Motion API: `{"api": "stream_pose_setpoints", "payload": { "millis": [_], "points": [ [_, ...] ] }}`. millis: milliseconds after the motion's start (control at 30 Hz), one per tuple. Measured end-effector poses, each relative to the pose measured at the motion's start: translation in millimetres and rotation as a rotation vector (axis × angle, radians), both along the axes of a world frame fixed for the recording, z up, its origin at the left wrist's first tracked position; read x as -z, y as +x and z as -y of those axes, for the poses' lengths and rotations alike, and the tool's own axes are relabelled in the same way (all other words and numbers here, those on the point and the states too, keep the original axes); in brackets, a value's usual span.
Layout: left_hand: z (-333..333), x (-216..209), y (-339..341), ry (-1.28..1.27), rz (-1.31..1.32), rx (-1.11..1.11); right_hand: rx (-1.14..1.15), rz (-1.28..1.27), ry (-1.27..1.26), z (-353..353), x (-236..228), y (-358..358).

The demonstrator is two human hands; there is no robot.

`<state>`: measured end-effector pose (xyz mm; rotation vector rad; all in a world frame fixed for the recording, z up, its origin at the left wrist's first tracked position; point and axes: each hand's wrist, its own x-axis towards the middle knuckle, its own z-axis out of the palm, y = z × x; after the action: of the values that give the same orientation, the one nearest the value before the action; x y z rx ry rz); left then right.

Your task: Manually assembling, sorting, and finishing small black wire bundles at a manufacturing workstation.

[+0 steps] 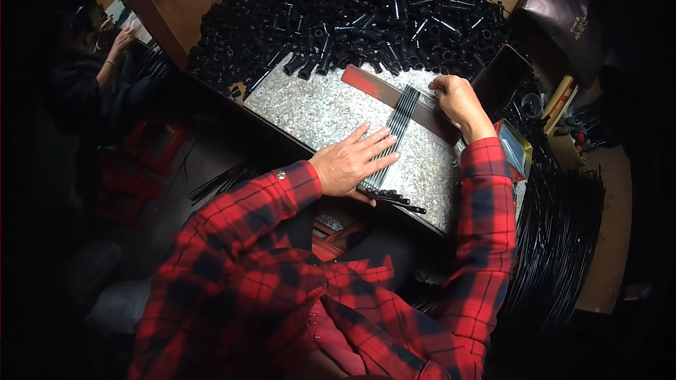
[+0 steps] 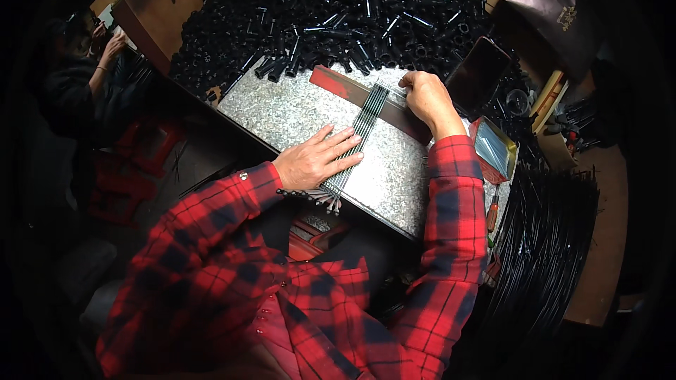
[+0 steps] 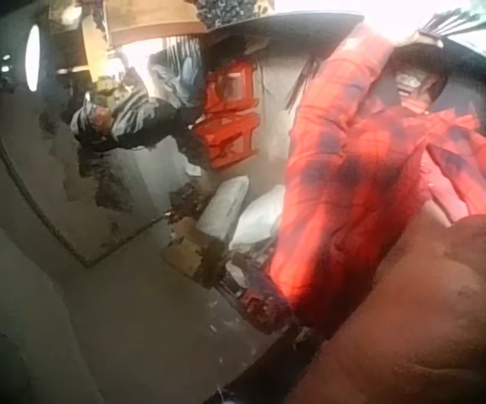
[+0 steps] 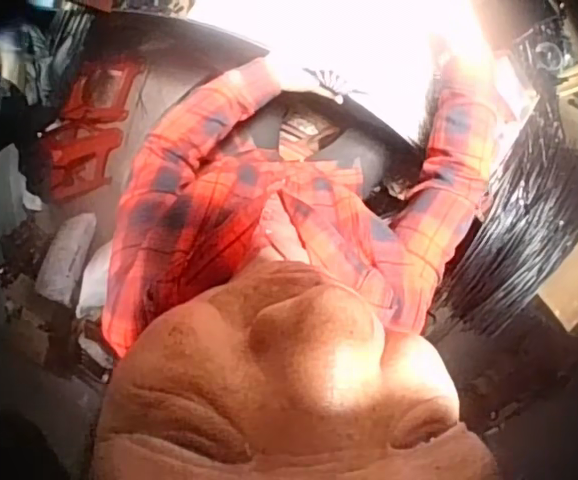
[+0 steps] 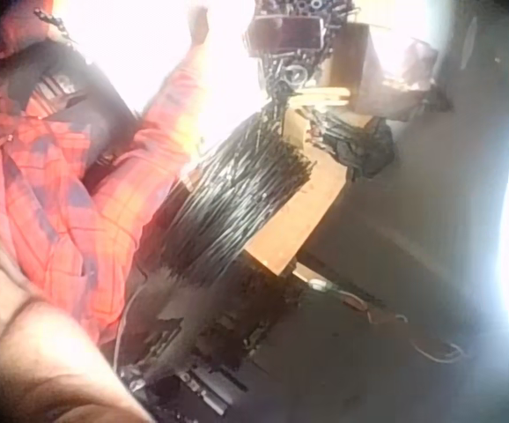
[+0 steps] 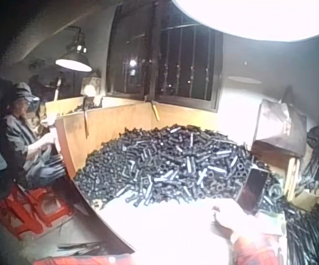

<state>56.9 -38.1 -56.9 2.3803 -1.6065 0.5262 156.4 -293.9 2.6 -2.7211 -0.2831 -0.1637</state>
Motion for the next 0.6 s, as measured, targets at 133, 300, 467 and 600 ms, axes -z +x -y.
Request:
{"api": "stream_pose_setpoints", "payload": {
  "millis": [133,300,467,600],
  "points": [
    [1.1,2.9,-1.2,-0.025,-0.096,0.031,-0.025,-0.044,0.029,6.6,1.8,-7.8],
    [2.4,-8.5,-6.2,-0.006,-0.171,0.035,-0.062,-0.032,0.055,10.6,3.5,-10.1],
    [1.3,-9.7,-7.2,0.007,-0.177,0.027,-0.036,-0.003,0.024,14.4,6.0,-13.1],
    [1.7,-9.5,-7.0,0.002,-0.195,0.02,-0.027,0.054,0.021,15.6,8.7,-12.9]
  ]
}}
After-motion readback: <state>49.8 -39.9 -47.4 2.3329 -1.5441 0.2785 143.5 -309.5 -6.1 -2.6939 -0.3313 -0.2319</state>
